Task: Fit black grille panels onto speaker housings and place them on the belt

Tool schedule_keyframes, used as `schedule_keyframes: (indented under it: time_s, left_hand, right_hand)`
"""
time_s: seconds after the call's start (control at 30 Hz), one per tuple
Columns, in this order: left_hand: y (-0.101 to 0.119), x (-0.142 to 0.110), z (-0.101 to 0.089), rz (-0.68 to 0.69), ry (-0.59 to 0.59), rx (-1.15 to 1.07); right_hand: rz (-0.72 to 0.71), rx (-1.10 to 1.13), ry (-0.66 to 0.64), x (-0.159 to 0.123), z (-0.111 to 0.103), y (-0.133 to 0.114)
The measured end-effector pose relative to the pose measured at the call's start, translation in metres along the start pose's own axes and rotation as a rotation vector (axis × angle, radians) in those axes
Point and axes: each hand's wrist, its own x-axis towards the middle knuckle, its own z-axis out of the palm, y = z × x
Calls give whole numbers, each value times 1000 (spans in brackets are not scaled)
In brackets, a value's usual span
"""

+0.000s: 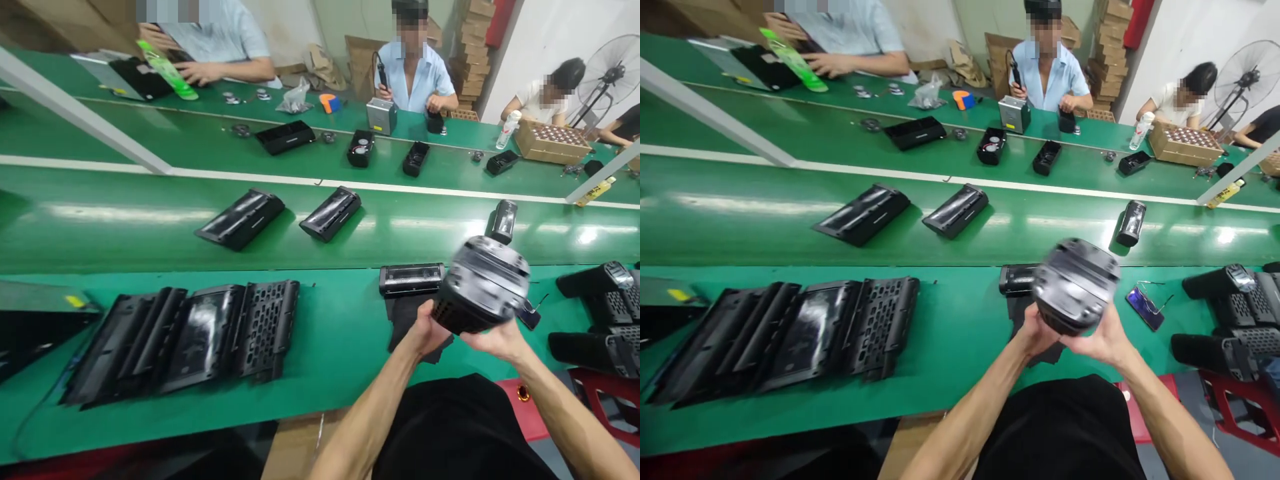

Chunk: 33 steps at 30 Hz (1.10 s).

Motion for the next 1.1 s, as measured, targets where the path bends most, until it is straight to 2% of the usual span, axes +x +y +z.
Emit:
schedule_keyframes:
  time_s: [0.03,0.1,0.17,0.23,0.3,0.4,0.5,0.57,0.63,0.7,0.83,0.9,0.97,1.03,1.1]
  left_hand:
    - [5,-2,-2,14,28,40]
    - [27,-8,-6,188,97,149]
    - [53,-16,-7,358,55,352]
    - [70,-21,-4,363,-52,621]
    - [73,-26,-3,303,-87,784]
    - [59,-36,-9,299,-14,765]
    - [44,-49,-23,325,84,670]
    - [39,-56,-29,318,122,615]
    - [35,-61,-30,293,135,573]
    - [33,-63,-28,263,139,565]
    - [22,-62,-23,226,173,600]
    - [14,-58,-25,158,226,573]
    - [8,-54,-29,28,294,550]
    - [5,-54,-33,-118,326,549]
    - [5,-58,-35,-202,301,555]
  right_hand:
    - [-32,-47,-7,0,-5,-1]
    - [-113,-248,-22,0,-21,-4]
    - [-164,-518,-91,2,-36,-4]
    - [-161,-691,-174,4,-45,-2]
    - [-123,-727,-249,2,-49,0]
    - [-68,-608,-263,-12,-57,10]
    - [64,-340,-147,-40,-61,26]
    - [198,-138,-90,-59,-57,37]
    - [274,19,-72,-73,-49,43]
    - [287,82,-58,-81,-41,45]
    - [326,33,43,-86,-30,50]
    - [375,47,106,-86,-24,59]
    - [472,137,136,-86,-17,72]
    - [594,269,121,-88,-12,82]
    - [658,347,63,-92,-14,87]
